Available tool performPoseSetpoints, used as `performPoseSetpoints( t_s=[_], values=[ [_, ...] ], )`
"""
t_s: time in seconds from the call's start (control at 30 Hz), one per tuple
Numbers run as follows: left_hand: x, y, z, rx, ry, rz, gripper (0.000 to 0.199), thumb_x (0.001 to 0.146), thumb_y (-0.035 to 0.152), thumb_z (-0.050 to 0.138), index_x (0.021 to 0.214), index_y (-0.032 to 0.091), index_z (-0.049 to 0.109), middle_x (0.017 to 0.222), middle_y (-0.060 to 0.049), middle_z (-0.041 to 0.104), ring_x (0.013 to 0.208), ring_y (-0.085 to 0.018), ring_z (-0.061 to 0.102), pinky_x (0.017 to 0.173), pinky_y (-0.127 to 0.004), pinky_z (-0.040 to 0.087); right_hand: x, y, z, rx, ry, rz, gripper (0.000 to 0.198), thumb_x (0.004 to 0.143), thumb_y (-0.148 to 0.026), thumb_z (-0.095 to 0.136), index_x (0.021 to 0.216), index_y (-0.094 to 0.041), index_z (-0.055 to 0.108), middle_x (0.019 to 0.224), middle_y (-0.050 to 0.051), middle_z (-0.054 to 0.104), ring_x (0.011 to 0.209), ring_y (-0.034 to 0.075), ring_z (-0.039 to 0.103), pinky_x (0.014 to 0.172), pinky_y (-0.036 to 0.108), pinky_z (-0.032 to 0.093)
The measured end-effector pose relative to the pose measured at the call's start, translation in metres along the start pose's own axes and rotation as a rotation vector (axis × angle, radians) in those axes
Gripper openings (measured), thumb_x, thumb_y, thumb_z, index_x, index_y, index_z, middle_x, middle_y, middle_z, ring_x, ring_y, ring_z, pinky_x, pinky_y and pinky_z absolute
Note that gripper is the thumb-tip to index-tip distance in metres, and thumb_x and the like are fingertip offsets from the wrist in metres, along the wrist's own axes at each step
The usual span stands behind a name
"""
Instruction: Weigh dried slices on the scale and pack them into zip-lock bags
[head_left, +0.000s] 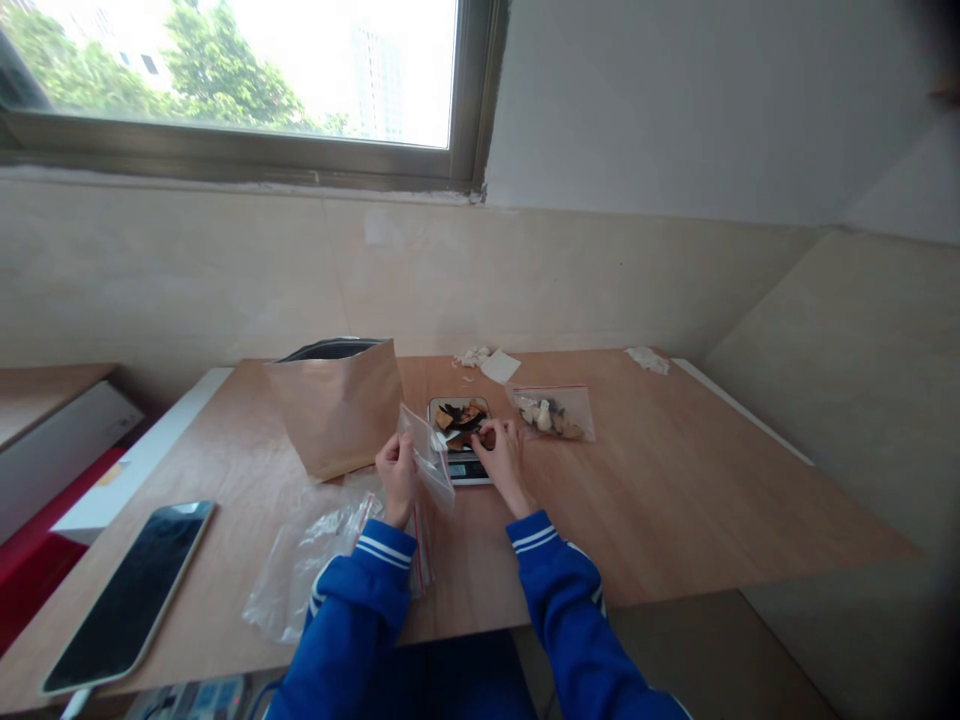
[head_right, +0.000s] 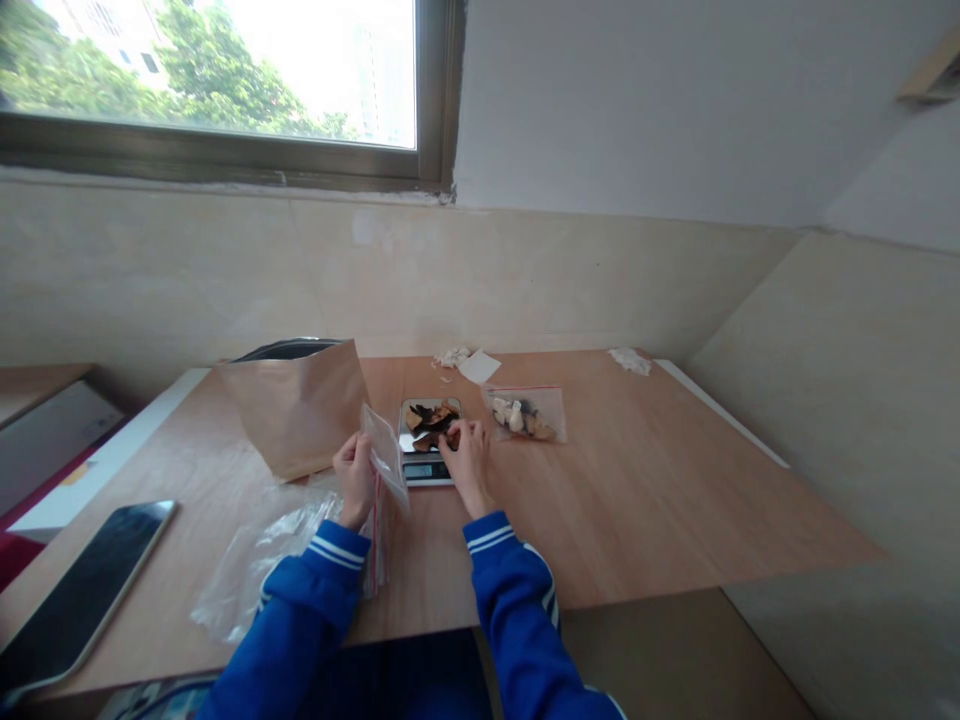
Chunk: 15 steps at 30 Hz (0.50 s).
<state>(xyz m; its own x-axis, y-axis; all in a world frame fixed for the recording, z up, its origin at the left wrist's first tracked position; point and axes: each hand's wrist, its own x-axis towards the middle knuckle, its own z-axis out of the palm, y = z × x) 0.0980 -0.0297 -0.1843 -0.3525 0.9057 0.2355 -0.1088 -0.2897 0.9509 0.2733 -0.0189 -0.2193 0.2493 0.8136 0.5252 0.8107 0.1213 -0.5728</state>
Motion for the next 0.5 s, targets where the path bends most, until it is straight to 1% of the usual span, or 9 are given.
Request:
performPoseSetpoints(
  t_s=[0.07, 0.2, 0.3, 0.4, 0.5],
  values=[
    [0.0, -0.003, 0.0, -0.002, -0.006, -0.007, 0.042, 0.08, 0.042, 0.056, 0.052, 0.021, 0.033, 0.047, 0.007, 0.03, 0.046, -0.008, 0.027, 0.045, -0.023, 0.023, -0.001, 0.002, 0.0, 0.045, 0.016, 0.006, 0.005, 0.078, -0.021, 0.06, 0.079, -0.021, 0.055, 0.083, 0.004, 0.053, 0.085, 0.022, 0.05, 0.084, 0.038, 0.042],
    [-0.001, -0.007, 0.0, -0.007, -0.036, -0.032, 0.043, 0.079, 0.044, 0.057, 0.052, 0.02, 0.034, 0.047, 0.007, 0.03, 0.046, -0.008, 0.027, 0.045, -0.023, 0.022, -0.001, 0.007, -0.002, 0.186, 0.026, 0.046, 0.006, 0.075, -0.019, 0.058, 0.078, -0.021, 0.053, 0.084, 0.003, 0.049, 0.08, 0.02, 0.051, 0.077, 0.034, 0.046],
    [-0.002, -0.007, 0.0, -0.01, -0.05, -0.037, 0.044, 0.078, 0.047, 0.058, 0.052, 0.02, 0.035, 0.048, 0.007, 0.029, 0.047, -0.008, 0.026, 0.046, -0.023, 0.022, 0.001, 0.005, -0.01, 0.256, 0.039, 0.077, 0.007, 0.074, -0.018, 0.057, 0.078, -0.021, 0.052, 0.085, 0.002, 0.047, 0.076, 0.018, 0.051, 0.074, 0.032, 0.048],
    [-0.002, -0.007, 0.0, -0.002, -0.065, -0.035, 0.046, 0.078, 0.05, 0.058, 0.051, 0.02, 0.036, 0.049, 0.007, 0.03, 0.048, -0.008, 0.027, 0.047, -0.023, 0.023, 0.003, -0.008, -0.024, 0.309, 0.084, 0.082, 0.007, 0.076, -0.02, 0.057, 0.081, -0.02, 0.052, 0.088, 0.003, 0.047, 0.073, 0.016, 0.052, 0.072, 0.032, 0.049],
    [-0.003, -0.009, 0.001, 0.007, -0.094, -0.032, 0.047, 0.078, 0.052, 0.058, 0.051, 0.019, 0.037, 0.048, 0.007, 0.031, 0.048, -0.008, 0.028, 0.047, -0.023, 0.024, 0.009, -0.035, -0.042, 0.353, 0.12, 0.033, 0.008, 0.078, -0.022, 0.058, 0.083, -0.02, 0.052, 0.09, 0.005, 0.049, 0.076, 0.017, 0.053, 0.073, 0.032, 0.05]
  ],
)
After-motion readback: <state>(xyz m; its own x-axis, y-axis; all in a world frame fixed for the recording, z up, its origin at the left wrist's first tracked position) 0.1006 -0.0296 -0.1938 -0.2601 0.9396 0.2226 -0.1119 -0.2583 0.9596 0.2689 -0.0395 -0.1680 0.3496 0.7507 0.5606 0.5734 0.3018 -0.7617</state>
